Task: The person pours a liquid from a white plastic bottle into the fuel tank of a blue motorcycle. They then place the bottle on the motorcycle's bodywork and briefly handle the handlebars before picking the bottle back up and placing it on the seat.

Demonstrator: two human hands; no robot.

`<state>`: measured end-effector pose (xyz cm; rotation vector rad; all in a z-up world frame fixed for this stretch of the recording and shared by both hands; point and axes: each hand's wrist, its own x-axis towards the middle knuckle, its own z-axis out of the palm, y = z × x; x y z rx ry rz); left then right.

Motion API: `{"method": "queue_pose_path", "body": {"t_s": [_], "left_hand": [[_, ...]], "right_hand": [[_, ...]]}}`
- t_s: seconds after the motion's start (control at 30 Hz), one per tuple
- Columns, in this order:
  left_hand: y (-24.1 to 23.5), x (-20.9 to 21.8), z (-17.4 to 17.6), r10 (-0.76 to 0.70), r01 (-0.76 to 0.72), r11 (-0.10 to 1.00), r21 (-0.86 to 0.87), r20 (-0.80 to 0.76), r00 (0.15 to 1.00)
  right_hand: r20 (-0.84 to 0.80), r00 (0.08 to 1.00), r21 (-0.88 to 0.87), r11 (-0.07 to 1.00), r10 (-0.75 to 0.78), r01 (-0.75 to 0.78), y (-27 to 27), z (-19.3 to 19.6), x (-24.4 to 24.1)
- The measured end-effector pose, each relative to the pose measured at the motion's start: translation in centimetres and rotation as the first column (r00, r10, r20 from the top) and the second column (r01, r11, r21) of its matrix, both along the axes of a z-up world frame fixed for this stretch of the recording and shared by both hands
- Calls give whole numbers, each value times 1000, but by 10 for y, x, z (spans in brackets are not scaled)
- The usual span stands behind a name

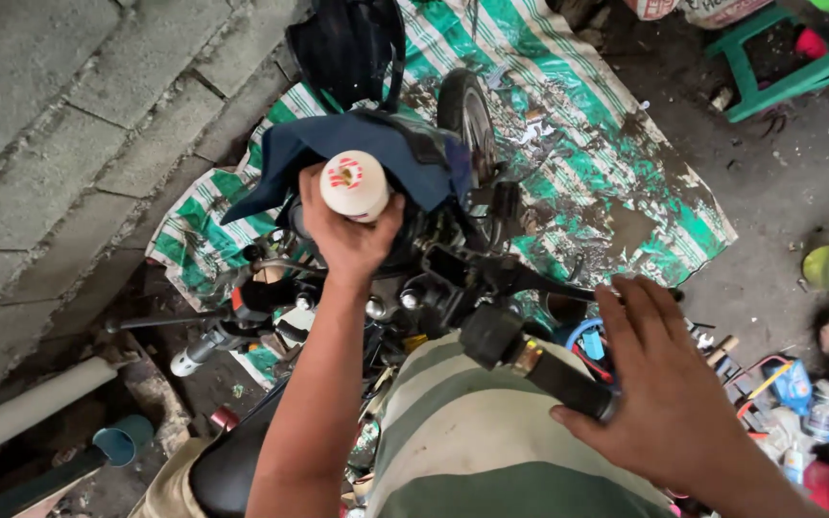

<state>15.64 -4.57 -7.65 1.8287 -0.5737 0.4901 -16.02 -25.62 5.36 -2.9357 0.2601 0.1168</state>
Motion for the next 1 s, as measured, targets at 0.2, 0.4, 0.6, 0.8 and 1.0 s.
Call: {"method": "queue_pose_path", "body": {"t_s": [0.2,0.4,0.6,0.8,1.0], "left_hand": [[0,-4,-1,27,-38,996,-87,-123,992],[5,-8,-7,-188,97,939,-331,-255,948],[8,-6,-2,-11,-7,992,-124,-145,989],[25,0,-41,-25,5,993,-117,-167,986],[54,8,-106,56,-57,998,-20,-39,998]], "right_hand": [[1,1000,25,1000,6,-6,7,2,2],[3,1000,-11,1000,-2,2,15,6,1],[7,998,119,991,67,-67,13,2,0],[128,987,323,937,99,-136,11,-4,3],[97,988,378,914,118,-146,8,-8,1]]}}
